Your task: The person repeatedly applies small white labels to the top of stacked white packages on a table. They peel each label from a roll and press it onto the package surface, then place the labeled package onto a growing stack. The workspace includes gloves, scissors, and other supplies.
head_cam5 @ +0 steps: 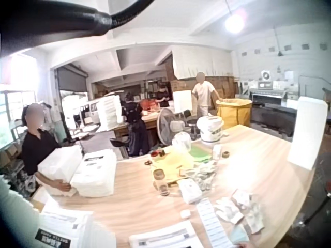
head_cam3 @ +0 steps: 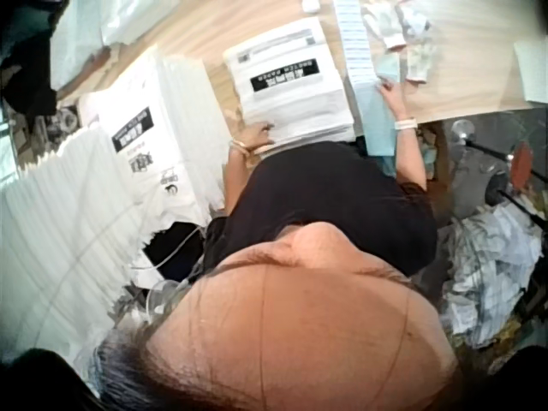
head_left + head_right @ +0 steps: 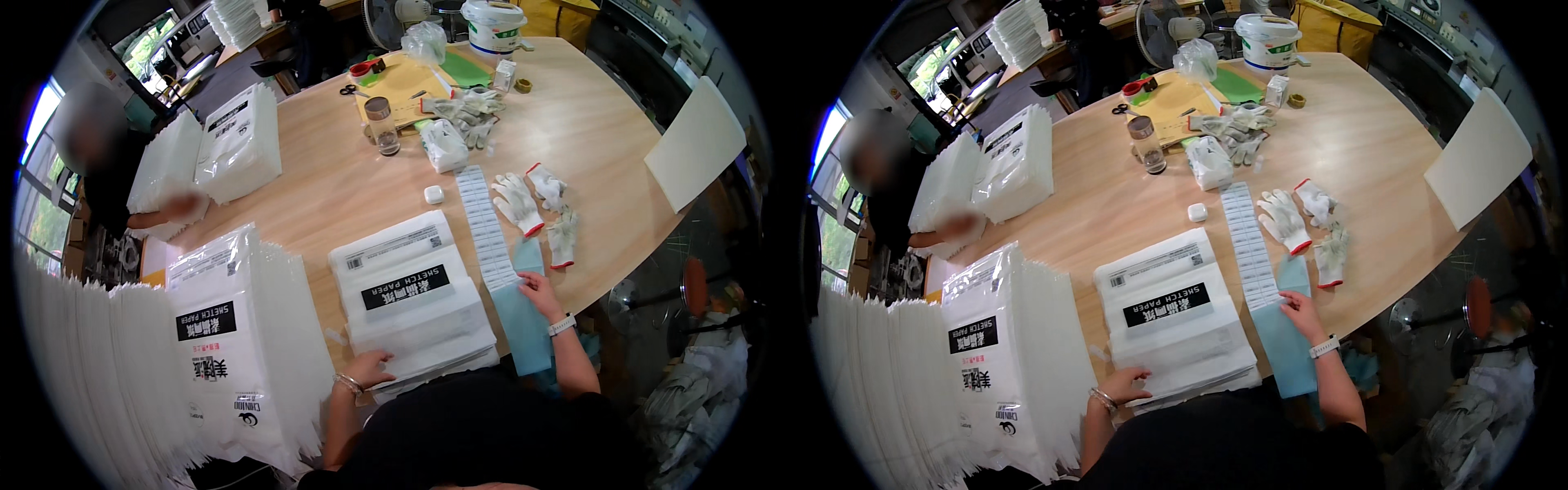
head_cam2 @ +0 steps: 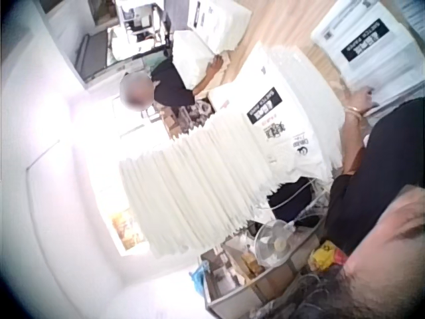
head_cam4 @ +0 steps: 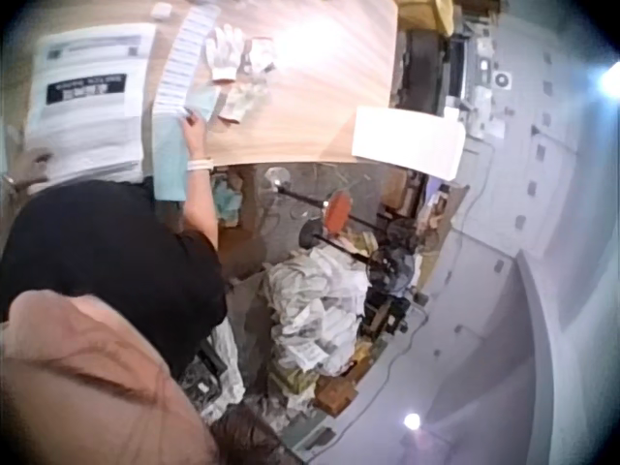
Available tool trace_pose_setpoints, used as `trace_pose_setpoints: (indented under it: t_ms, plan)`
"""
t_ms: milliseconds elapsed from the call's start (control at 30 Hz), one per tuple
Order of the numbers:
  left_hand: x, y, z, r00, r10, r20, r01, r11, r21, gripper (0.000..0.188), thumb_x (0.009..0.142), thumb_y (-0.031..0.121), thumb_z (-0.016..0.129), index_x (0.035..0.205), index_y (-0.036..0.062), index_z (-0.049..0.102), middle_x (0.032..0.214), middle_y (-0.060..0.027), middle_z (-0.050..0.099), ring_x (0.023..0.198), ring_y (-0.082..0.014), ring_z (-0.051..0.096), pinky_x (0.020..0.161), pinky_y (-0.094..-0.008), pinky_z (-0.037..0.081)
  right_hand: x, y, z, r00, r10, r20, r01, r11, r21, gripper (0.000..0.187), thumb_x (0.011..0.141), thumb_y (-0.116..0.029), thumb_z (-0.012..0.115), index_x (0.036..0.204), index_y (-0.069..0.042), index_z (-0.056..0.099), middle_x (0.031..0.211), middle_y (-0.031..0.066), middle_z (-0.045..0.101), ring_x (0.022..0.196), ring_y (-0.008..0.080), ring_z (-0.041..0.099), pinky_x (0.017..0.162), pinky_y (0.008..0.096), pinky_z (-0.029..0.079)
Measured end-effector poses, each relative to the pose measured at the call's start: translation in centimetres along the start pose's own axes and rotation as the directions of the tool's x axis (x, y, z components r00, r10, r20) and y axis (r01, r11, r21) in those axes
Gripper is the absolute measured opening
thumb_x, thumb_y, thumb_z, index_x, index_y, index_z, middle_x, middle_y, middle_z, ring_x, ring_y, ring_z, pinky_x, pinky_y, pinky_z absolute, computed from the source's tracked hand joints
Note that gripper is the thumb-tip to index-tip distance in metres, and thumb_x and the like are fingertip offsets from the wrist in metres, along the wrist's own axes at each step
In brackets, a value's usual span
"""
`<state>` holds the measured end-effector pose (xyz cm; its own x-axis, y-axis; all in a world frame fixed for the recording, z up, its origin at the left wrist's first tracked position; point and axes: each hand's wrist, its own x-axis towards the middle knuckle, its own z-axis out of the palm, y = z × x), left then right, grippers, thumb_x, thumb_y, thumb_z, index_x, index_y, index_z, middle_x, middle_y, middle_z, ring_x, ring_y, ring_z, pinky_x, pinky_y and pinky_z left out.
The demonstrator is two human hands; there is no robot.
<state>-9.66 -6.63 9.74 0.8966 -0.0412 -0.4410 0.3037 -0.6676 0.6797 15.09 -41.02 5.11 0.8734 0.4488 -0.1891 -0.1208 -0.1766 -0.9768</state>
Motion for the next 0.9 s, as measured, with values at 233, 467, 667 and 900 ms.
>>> trace_pose_setpoints:
  t_ms: [233,467,667,900]
  plan:
    - [10.3,9.5,3.3,0.995,-0.018,0.098,0.093,0.53,-0.843,0.026,0.083,0.03,0.051,0.092,0.0065,0.056,0.072,0.0006,0.051,0.062,-0.0077,0.046,0.052,-0.0209,0.039,0.2,-1.8,-0.1,0.999,0.004,0.033,-0.003,0.999,-0.034,0.024,0.074,-0.001,0.056,0.098,0.001,0.051,0.074,-0.0033,0.051,0.066,0.0021,0.047,0.06,0.0162,0.039]
    - [20.6,13.5,6.8,0.866,-0.114,0.486,0.483,-0.057,-0.874,0.035,0.079,0.029,0.058,0.057,0.0167,0.033,0.048,0.0076,0.027,0.036,-0.0025,0.019,0.031,-0.0186,0.012,-1.2,-6.0,0.1,0.991,-0.005,0.135,0.042,0.96,-0.276,0.033,0.074,-0.001,0.056,0.107,-0.001,0.049,0.07,-0.0017,0.049,0.062,0.0044,0.045,0.058,0.0186,0.04]
    - [20.9,13.8,6.2,0.93,-0.088,0.358,0.369,0.211,-0.905,0.03,0.076,0.025,0.06,0.058,0.0149,0.04,0.047,0.0073,0.027,0.035,-0.0034,0.018,0.032,-0.0199,0.013,0.0,-4.5,-0.1,0.987,-0.16,-0.009,0.149,0.936,-0.318,0.023,0.074,-0.004,0.059,0.096,0.001,0.057,0.073,0.0032,0.056,0.063,0.0084,0.052,0.059,0.0222,0.043]
    - [21.5,13.1,6.6,0.936,-0.074,0.344,0.352,0.22,-0.91,0.028,0.076,0.025,0.061,0.06,0.0127,0.042,0.048,0.0068,0.029,0.036,-0.0037,0.021,0.032,-0.02,0.015,-0.9,-5.0,1.0,0.991,-0.018,-0.132,-0.018,0.964,-0.265,0.011,0.072,-0.004,0.062,0.079,0.003,0.059,0.079,0.0074,0.059,0.07,0.0149,0.056,0.065,0.0244,0.045]
